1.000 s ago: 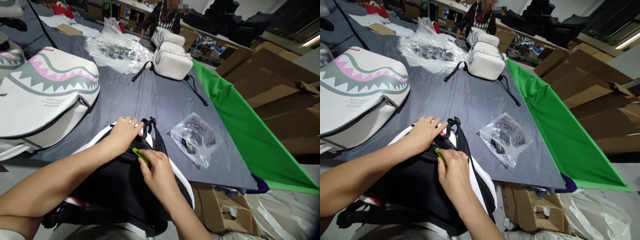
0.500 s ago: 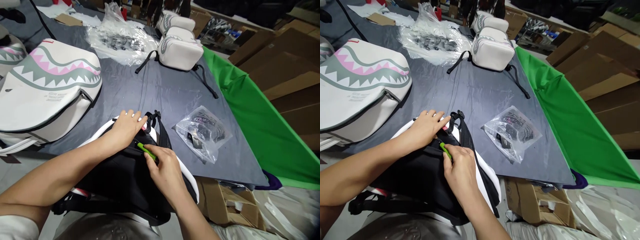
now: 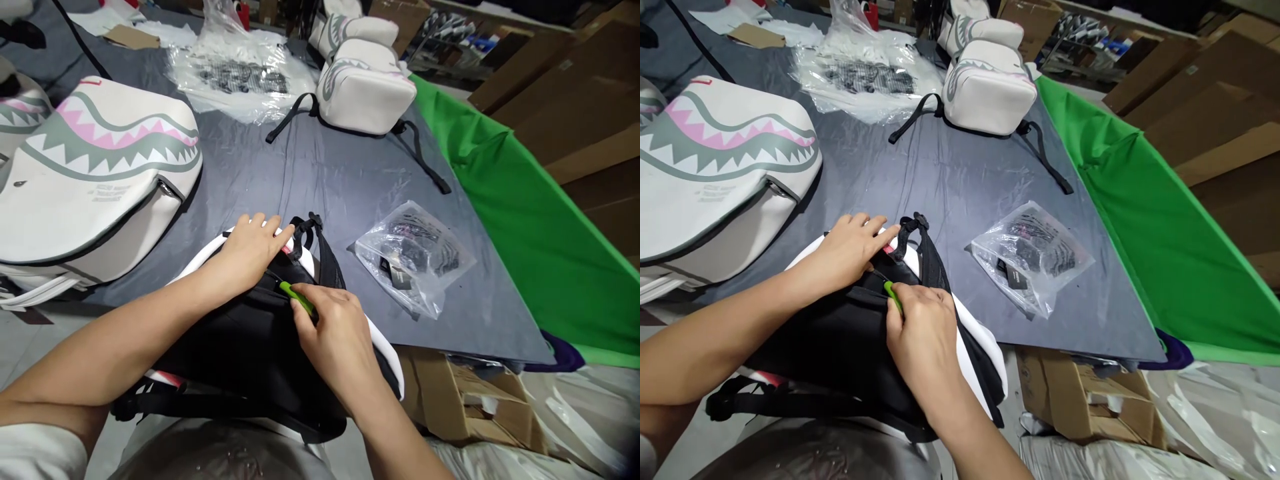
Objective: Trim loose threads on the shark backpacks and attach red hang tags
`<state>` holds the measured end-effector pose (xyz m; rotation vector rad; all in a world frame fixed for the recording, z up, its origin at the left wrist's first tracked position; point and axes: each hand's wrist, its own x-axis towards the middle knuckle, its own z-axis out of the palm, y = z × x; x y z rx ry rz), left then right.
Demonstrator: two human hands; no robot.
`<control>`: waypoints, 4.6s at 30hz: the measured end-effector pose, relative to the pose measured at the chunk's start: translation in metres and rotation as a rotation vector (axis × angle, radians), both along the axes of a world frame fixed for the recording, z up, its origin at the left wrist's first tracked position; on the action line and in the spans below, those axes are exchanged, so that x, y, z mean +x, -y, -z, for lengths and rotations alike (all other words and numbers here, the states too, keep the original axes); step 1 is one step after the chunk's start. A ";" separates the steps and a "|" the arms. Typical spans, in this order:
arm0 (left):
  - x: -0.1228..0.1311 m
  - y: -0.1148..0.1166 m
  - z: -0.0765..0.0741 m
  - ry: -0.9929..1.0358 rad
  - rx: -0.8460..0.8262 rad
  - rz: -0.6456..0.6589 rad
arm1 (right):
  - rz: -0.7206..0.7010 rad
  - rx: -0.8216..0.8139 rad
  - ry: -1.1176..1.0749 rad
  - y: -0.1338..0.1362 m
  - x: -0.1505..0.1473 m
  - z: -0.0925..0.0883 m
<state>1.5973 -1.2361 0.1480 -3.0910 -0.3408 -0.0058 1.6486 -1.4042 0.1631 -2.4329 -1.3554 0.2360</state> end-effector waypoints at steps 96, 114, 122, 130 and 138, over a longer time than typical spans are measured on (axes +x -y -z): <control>-0.038 -0.031 -0.005 -0.189 -0.393 -0.284 | -0.148 0.281 -0.244 -0.025 -0.021 0.032; -0.037 -0.035 0.003 -0.153 -0.413 -0.259 | -0.081 0.226 -0.067 -0.027 -0.028 0.031; -0.036 -0.034 0.001 -0.164 -0.421 -0.273 | -0.076 0.254 -0.079 -0.026 -0.026 0.036; -0.034 -0.035 -0.001 -0.212 -0.429 -0.278 | -0.084 0.311 -0.111 -0.026 -0.025 0.039; -0.035 -0.035 0.003 -0.156 -0.436 -0.256 | -0.055 0.366 -0.072 -0.023 -0.028 0.043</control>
